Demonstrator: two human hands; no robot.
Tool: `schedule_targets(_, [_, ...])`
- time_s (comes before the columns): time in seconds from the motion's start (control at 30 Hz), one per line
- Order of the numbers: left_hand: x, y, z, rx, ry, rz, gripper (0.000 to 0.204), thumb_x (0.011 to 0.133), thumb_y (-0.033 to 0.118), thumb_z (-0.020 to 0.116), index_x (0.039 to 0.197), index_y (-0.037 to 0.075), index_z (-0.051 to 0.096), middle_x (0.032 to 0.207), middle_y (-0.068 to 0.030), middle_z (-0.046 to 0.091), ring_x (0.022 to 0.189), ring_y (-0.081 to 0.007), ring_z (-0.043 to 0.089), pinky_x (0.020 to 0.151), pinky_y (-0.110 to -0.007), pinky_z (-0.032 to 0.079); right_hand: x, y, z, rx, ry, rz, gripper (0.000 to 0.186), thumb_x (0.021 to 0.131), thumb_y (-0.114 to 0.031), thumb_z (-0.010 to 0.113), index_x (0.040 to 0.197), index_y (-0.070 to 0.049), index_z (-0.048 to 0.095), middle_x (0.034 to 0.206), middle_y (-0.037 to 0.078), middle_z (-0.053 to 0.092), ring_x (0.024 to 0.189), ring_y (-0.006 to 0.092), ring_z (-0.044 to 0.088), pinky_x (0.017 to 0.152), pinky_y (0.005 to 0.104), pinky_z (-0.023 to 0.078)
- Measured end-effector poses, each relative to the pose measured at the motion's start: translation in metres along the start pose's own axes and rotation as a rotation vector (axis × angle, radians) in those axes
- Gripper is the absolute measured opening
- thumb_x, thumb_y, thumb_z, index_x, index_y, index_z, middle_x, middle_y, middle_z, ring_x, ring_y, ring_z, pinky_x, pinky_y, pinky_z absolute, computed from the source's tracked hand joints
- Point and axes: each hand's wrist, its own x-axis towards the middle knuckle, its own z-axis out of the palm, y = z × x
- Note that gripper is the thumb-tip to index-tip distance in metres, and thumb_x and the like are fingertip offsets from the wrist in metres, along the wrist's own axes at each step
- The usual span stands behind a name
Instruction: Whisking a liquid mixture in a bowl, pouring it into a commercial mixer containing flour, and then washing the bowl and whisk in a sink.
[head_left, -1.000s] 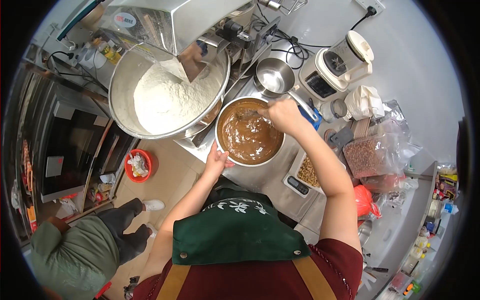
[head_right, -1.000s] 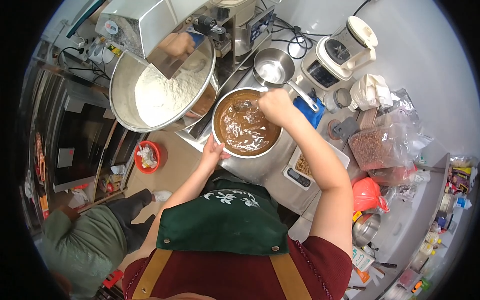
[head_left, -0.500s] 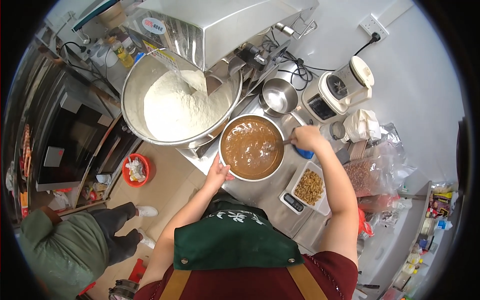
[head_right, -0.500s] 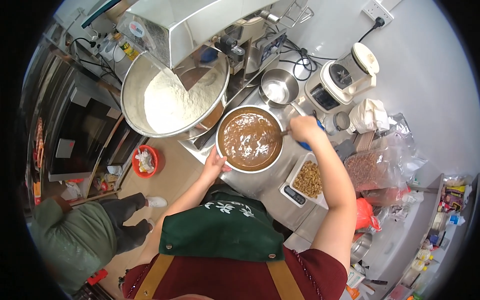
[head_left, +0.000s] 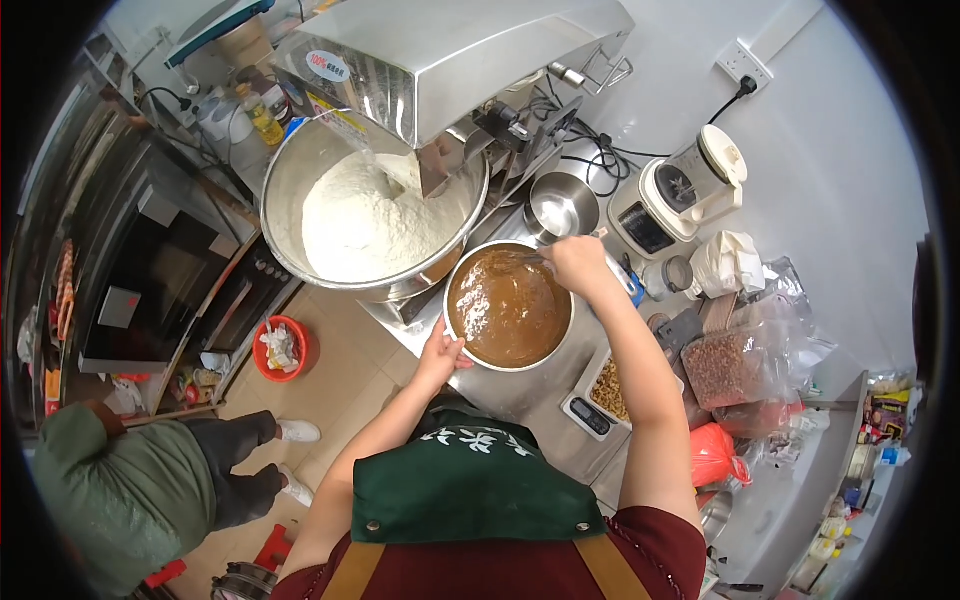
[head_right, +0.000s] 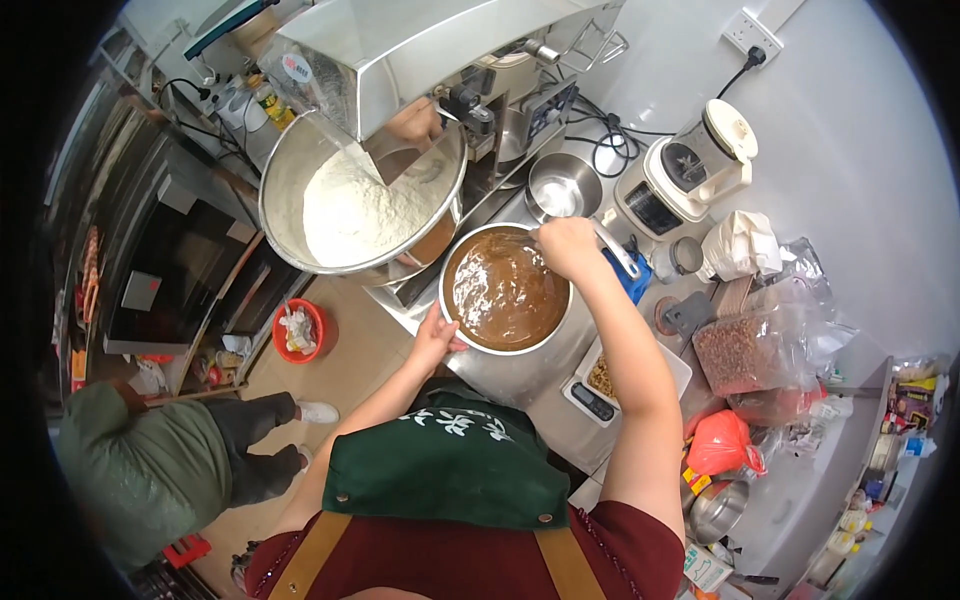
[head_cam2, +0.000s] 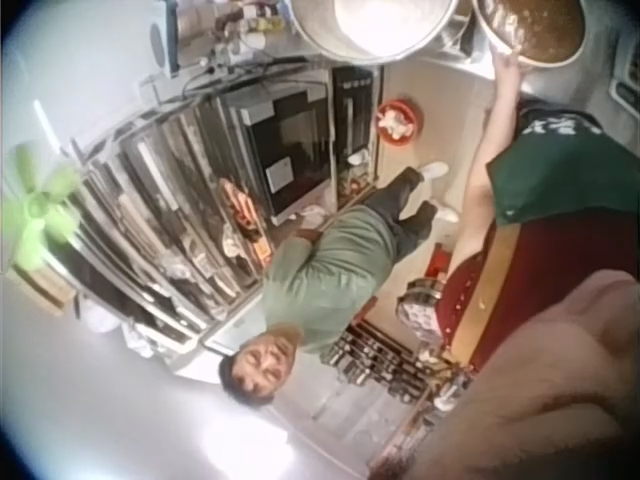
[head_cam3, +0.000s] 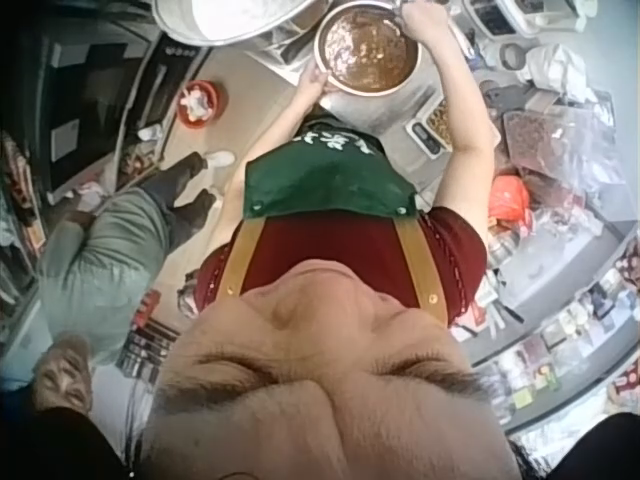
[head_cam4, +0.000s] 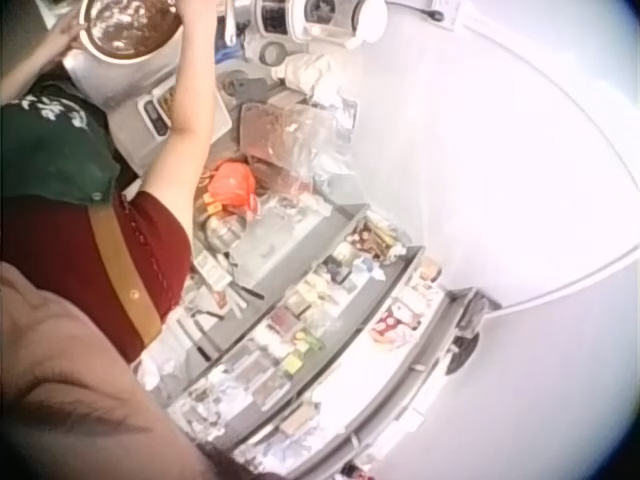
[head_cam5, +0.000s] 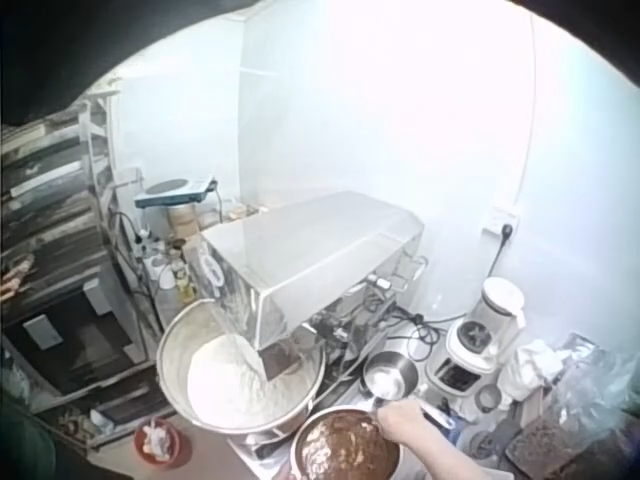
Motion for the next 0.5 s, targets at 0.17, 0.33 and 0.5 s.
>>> schedule_targets(0.17, [-0.004,-0.007,-0.004,0.018,0.046,-0.009,0.063,0.085,0.001,0.041,0.135,0.013,0.005,0.089,-0.0123,0.056,0.06,-0.0151,0.057,0.052,-0.026,0.051,-0.001,-0.005,-0.017,-0.011,-0.008,-0.017,0.011,0.065,-0.014,0.056,0.072,-0.013,0.064,0.066,0.011,0.061,0.065,0.026,0.061,0.057,0.0369,0.048])
schedule_targets(0.33, [-0.008,-0.003,0.005,0.0,0.067,-0.011,0.059,0.087,0.001,0.037,0.135,0.01,0.005,0.087,-0.0134,0.054,0.06,-0.017,0.058,0.053,-0.025,0.05,0.003,-0.001,-0.01,-0.058,0.064,-0.015,0.008,0.063,-0.013,0.057,0.067,-0.011,0.063,0.066,0.01,0.061,0.064,0.0262,0.061,0.056,0.0369,0.048])
schedule_targets(0.5, [-0.009,0.003,0.001,0.075,0.038,-0.037,0.058,0.087,0.002,0.037,0.135,0.01,0.007,0.086,-0.0116,0.054,0.06,-0.0167,0.058,0.051,-0.023,0.048,0.009,-0.046,-0.012,-0.087,0.025,-0.18,0.007,0.062,-0.011,0.057,0.065,-0.01,0.063,0.067,0.01,0.061,0.065,0.0239,0.062,0.055,0.0357,0.048])
